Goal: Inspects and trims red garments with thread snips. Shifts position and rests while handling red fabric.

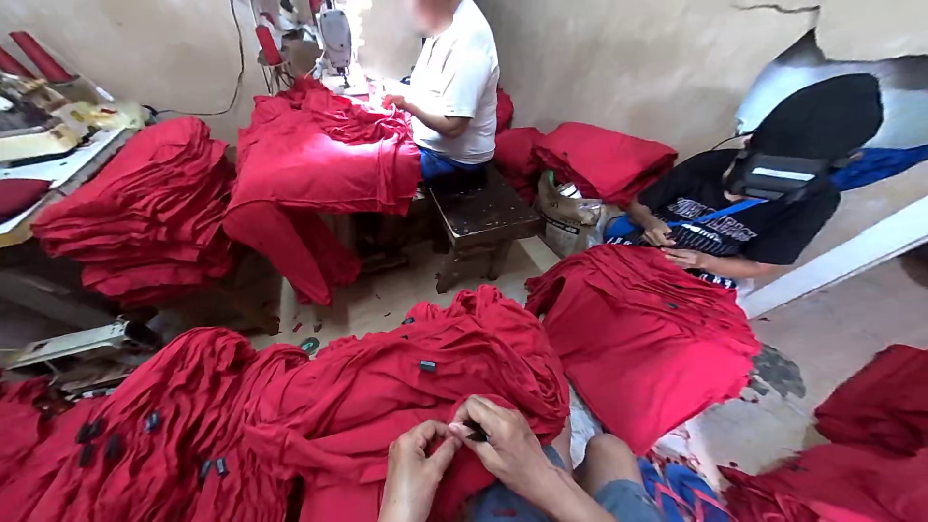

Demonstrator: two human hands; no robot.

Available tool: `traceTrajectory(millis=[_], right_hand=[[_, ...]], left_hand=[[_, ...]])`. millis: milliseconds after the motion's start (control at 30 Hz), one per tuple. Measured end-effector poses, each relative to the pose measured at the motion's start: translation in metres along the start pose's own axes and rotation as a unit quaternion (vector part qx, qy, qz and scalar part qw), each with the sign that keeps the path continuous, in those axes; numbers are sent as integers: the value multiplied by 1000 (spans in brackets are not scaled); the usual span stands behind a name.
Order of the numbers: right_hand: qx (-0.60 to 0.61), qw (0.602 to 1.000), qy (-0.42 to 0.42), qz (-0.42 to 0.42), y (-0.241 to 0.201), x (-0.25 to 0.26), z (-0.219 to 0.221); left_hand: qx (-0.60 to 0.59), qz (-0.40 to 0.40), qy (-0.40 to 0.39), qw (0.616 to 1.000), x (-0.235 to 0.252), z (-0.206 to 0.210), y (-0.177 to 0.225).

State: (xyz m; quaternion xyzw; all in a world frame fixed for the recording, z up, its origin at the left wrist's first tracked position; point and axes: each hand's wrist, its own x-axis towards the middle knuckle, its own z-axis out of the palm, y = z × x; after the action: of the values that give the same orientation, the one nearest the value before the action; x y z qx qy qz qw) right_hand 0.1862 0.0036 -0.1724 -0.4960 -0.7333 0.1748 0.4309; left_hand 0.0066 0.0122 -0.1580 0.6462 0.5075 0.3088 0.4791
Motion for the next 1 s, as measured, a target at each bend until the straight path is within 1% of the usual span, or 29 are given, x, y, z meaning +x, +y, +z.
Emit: traceTrajectory(millis=[100, 167, 267, 333, 400, 467, 567, 633, 700, 1000], right_hand=[[0, 999, -27, 42, 0, 0, -5], [-2, 993, -69, 95, -1, 0, -13], [1, 973, -145, 182, -5, 2, -27], [2, 967, -157, 200, -8, 2, -31], [-1, 970, -157, 186, -10, 2, -33], [-14, 976, -163, 144, -11, 2, -34], [-21, 975, -197, 104, -12, 3, -34], [-26, 970, -223, 95, -14, 5, -34], [-30, 968, -232, 87, -14, 6, -31], [-26, 970, -236, 47, -11, 3, -25]], left_hand=[[9, -7, 38, 999, 0, 0, 1], [-7, 4, 55, 998, 1, -1, -1], [-16, 34, 68, 997, 1, -1, -4], [-18, 57, 69, 996, 0, -1, -5], [-18, 72, 62, 995, 1, -3, -5], [-26, 78, 56, 995, 1, -5, -5], [-39, 77, 51, 995, 2, -4, -5], [-45, 78, 50, 995, 3, -3, -4], [-45, 80, 49, 995, 3, -2, -4], [0, 77, 39, 996, 4, -1, -7]])
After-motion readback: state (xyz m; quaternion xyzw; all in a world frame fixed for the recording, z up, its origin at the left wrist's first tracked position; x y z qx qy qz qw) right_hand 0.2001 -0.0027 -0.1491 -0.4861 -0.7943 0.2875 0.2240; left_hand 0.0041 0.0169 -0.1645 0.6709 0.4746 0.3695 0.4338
